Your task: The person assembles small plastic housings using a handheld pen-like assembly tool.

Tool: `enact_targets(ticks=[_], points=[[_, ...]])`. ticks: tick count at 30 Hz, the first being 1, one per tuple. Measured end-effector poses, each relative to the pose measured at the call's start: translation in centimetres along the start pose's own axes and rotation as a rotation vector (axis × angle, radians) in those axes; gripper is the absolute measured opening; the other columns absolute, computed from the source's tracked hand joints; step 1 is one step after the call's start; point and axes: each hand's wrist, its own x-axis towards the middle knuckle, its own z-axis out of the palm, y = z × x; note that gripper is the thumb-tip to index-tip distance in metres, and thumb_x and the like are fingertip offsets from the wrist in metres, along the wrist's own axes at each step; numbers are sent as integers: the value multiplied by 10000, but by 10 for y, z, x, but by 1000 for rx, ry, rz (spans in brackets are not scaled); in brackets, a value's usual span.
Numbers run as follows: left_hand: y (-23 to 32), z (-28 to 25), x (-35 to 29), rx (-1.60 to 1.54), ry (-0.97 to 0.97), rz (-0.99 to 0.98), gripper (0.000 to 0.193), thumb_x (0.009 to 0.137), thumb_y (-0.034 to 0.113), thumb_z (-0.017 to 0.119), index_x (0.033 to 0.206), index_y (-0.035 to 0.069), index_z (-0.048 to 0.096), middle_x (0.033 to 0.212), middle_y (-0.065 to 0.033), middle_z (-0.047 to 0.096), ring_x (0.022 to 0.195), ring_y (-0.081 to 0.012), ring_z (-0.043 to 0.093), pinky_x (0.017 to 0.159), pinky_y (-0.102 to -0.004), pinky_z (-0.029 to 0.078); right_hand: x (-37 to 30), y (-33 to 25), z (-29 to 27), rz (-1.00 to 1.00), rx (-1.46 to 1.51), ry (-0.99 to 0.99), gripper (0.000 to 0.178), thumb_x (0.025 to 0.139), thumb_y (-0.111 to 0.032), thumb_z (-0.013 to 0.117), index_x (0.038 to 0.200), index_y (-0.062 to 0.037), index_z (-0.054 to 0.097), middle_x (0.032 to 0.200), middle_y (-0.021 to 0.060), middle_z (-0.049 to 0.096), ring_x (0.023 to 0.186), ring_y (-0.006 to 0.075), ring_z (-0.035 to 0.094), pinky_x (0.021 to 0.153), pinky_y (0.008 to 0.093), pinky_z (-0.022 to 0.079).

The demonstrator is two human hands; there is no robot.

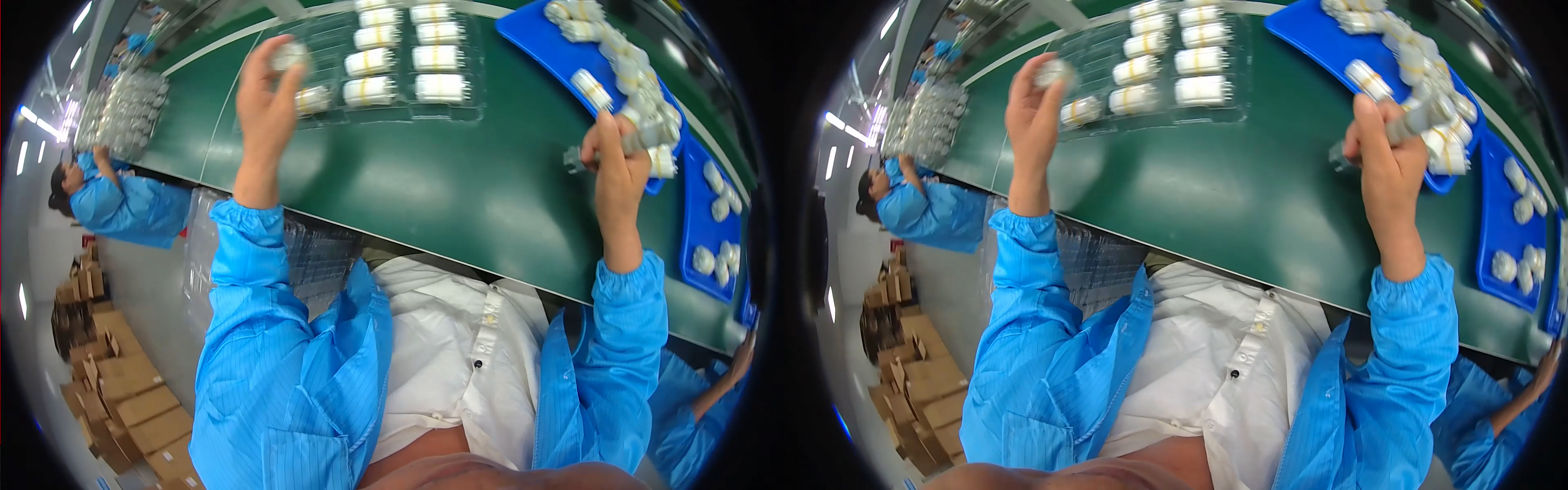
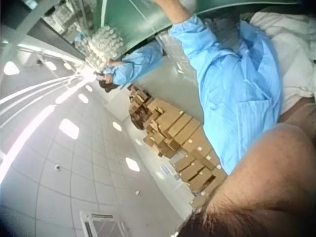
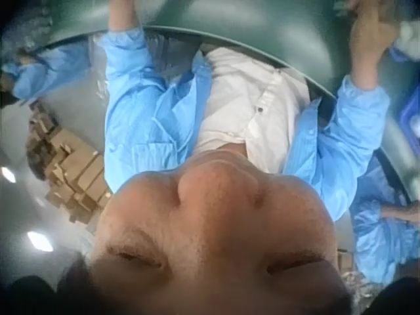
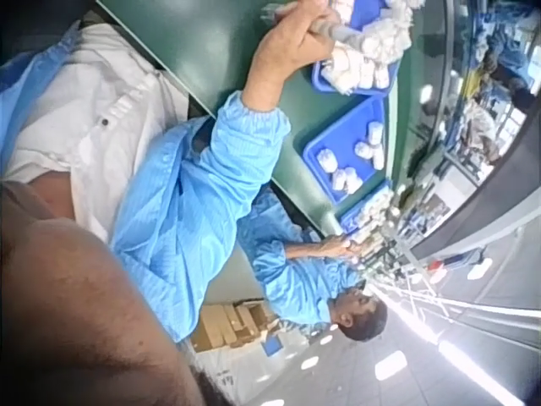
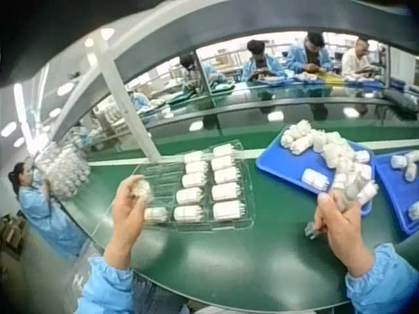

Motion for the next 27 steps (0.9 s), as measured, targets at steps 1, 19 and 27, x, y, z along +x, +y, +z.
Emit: enact_targets(ticks=[1, 19, 27], points=[[-12, -27, -3, 347, 41, 138, 418, 899, 11, 595, 1312, 32, 537, 1289, -133, 595, 1146, -286, 586, 980, -379, 464, -1, -1, 2, 13, -11, 7, 404, 998, -323, 577, 666, -101, 512, 587, -37, 486, 543, 44, 409, 501, 223, 307], [78, 139, 69, 190, -419, 357, 292, 966, 167, 522, 1219, 61, 621, 1160, -170, 659, 1072, -331, 627, 904, -406, 492, -3, 10, 8, -277, -299, -118, 282, 889, -237, 699, 712, -54, 577, 583, 107, 540, 509, 272, 533, 482, 374, 389], [132, 298, 85, 472, -994, 673, 455, 867, 50, 606, 1317, 67, 544, 1219, -152, 595, 1134, -323, 583, 949, -420, 483, 3, 6, 4, -623, -336, -86, 310, 862, -147, 725, 659, -54, 510, 570, 101, 461, 483, 274, 447, 451, 370, 343]])
